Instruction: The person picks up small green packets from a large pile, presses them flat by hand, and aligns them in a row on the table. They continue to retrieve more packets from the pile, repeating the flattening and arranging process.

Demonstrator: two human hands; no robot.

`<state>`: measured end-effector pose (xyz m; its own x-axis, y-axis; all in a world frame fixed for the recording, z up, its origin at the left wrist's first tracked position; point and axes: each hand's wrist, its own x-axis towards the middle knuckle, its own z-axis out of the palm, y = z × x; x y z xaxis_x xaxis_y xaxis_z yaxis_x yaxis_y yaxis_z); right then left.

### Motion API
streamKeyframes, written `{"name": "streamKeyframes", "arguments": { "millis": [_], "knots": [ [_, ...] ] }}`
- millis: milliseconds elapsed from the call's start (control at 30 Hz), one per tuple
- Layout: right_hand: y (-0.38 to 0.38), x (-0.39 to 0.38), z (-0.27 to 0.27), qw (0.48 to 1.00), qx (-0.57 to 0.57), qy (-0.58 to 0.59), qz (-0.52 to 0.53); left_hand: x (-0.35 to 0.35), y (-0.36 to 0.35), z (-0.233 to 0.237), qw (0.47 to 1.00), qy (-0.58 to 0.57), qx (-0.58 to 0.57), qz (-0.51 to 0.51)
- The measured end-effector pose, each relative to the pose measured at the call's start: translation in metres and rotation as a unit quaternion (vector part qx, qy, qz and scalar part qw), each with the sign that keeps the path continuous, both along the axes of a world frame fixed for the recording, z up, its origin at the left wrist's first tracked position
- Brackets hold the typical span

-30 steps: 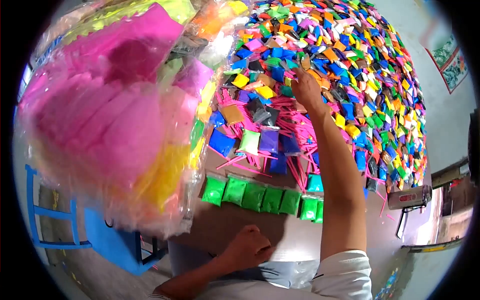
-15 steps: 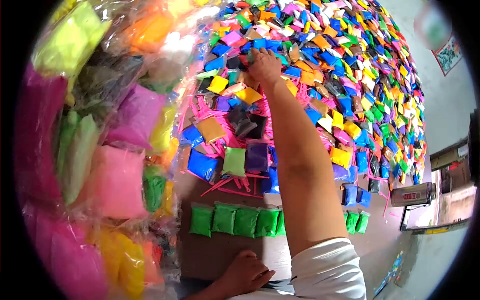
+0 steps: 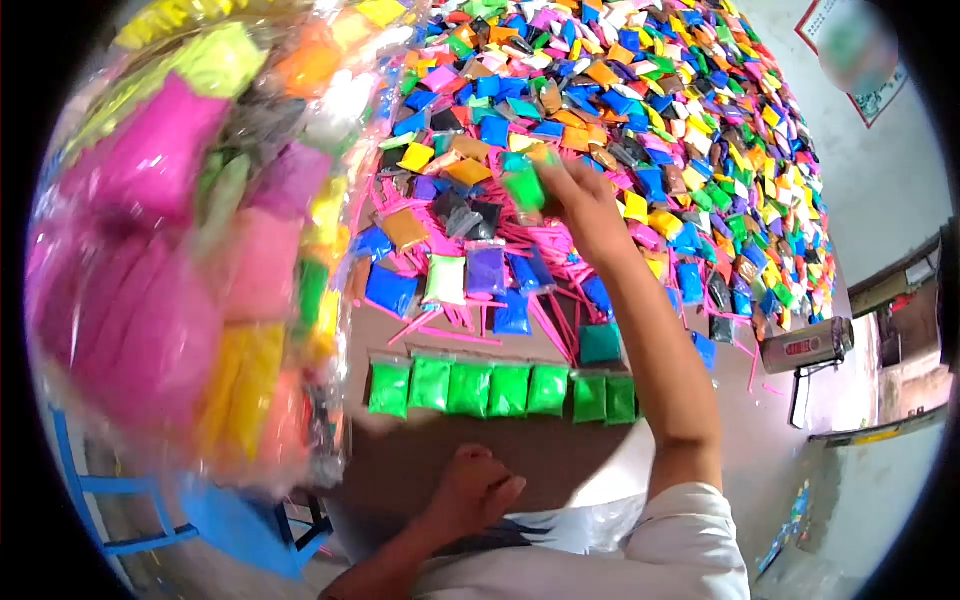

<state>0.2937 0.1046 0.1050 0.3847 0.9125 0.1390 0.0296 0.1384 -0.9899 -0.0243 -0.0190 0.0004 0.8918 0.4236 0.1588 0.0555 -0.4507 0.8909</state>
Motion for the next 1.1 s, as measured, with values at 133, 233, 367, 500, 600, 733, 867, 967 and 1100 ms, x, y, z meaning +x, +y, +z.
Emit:
{"name": "streamKeyframes", "arguments": {
  "millis": [133,233,367,500,600,733,867,967,1100],
  "knots": [
    [-0.153,-0.055,-0.011,0.979,-0.193,-0.015,-0.06,0.001,0.001,-0.001,0.997,-0.048,0.046,0.029],
    [-0.223,-0.093,-0.041,0.98,-0.166,0.106,0.012,0.001,-0.003,0.007,0.997,-0.058,0.025,0.038],
    [-0.259,-0.139,-0.064,0.986,-0.155,0.048,0.037,0.004,-0.008,0.006,0.996,-0.066,0.052,0.04],
    [-0.257,-0.165,-0.091,0.989,-0.125,0.058,0.048,0.0,-0.006,0.005,0.992,-0.023,0.122,0.021],
    [-0.245,-0.177,-0.085,0.984,-0.113,0.141,-0.005,0.001,-0.006,-0.001,0.995,-0.039,0.075,0.055],
    [-0.237,-0.188,-0.094,0.956,-0.05,0.285,-0.056,-0.001,-0.009,-0.004,0.994,-0.045,0.07,0.067],
    [-0.253,-0.197,-0.088,0.957,-0.096,0.267,-0.065,-0.001,-0.009,-0.015,0.994,-0.044,0.058,0.08],
    [-0.253,-0.206,-0.08,0.967,-0.118,0.211,-0.081,-0.002,-0.009,-0.014,0.994,-0.04,0.066,0.08],
    [-0.248,-0.202,-0.095,0.975,-0.072,0.194,-0.085,-0.002,-0.009,-0.007,0.995,-0.037,0.065,0.07]
  ]
}}
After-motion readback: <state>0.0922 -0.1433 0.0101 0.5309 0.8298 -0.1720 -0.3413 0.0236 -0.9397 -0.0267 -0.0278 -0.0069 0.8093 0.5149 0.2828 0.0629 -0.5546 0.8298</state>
